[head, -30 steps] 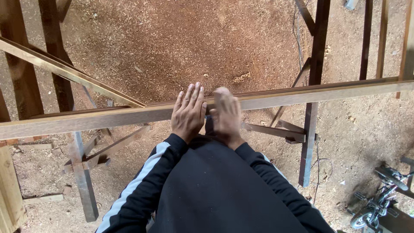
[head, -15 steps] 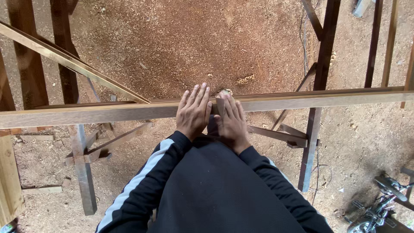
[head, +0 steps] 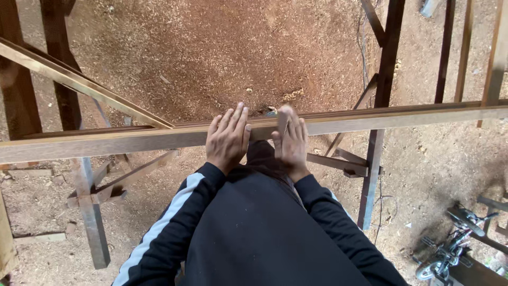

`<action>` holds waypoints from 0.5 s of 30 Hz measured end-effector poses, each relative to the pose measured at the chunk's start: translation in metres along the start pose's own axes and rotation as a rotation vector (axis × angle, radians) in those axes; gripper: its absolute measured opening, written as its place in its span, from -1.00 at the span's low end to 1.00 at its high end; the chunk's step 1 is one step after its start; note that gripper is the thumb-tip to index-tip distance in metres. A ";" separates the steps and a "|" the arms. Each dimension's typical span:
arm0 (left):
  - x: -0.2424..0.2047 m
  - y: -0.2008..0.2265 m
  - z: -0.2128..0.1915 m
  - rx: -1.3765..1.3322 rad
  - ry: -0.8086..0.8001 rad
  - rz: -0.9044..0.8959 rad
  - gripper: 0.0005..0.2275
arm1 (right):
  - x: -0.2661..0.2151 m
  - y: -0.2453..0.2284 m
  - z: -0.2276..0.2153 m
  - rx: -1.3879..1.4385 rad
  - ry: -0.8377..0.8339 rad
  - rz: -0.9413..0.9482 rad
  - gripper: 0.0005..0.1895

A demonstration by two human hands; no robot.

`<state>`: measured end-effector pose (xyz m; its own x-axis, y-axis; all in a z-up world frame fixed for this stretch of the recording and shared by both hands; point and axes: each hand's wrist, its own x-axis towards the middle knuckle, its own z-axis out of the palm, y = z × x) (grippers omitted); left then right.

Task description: The person sands the surface of a wooden frame by hand using a piece of sandpaper.

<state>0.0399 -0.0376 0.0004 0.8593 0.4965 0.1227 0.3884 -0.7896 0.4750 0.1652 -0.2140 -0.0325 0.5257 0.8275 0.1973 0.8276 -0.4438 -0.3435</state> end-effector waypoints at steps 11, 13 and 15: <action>0.000 -0.004 0.000 0.038 0.053 0.020 -0.60 | 0.009 0.017 -0.006 -0.145 -0.079 0.236 -0.39; 0.001 -0.005 0.003 0.006 0.020 -0.011 -0.62 | 0.007 -0.009 0.003 -0.025 -0.118 0.191 -0.37; 0.003 -0.004 0.003 -0.013 0.026 0.009 -0.62 | 0.012 -0.025 0.003 0.018 -0.137 0.059 -0.36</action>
<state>0.0416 -0.0344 -0.0038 0.8535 0.4990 0.1499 0.3763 -0.7893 0.4852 0.1506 -0.1916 -0.0246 0.5406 0.8398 0.0493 0.7918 -0.4882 -0.3670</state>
